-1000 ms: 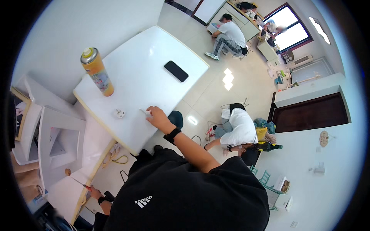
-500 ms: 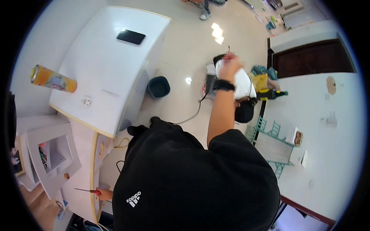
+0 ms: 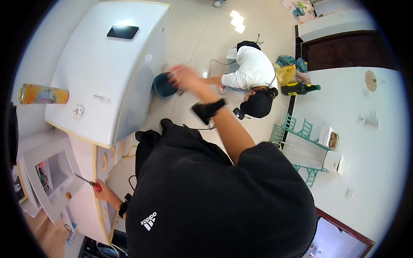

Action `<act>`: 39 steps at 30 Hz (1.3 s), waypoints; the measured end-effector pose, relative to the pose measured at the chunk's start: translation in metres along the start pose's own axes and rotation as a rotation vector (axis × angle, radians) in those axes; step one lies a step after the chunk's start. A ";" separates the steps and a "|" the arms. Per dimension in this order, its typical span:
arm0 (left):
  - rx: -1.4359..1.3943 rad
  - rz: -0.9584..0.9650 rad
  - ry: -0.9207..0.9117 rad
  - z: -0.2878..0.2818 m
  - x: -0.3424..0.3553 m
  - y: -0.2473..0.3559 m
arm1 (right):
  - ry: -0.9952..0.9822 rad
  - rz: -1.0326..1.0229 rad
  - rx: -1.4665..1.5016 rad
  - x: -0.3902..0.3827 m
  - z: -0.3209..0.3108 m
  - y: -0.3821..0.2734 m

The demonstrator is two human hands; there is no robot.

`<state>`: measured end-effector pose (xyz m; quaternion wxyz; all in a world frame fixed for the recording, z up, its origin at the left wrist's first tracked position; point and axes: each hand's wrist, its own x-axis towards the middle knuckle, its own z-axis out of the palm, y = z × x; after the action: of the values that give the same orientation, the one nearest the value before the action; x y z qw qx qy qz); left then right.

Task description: The person unscrews and opens an electrical plug using a screwdriver, removes internal components, and places them on a desk. They then retrieve a wire stripper from a drawer and use it to strip the ends of a wire.

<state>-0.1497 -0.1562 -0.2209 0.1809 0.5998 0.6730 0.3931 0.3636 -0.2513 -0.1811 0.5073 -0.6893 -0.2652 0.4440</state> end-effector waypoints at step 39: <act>-0.654 -0.080 -0.086 -0.178 0.125 0.000 | -0.941 -0.528 -0.207 -0.104 0.414 -0.144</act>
<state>-0.3036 -0.0926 -0.0811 0.4073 0.4991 0.5260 0.5553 -0.0376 -0.0943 -0.0489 0.3577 -0.3728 -0.6695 0.5337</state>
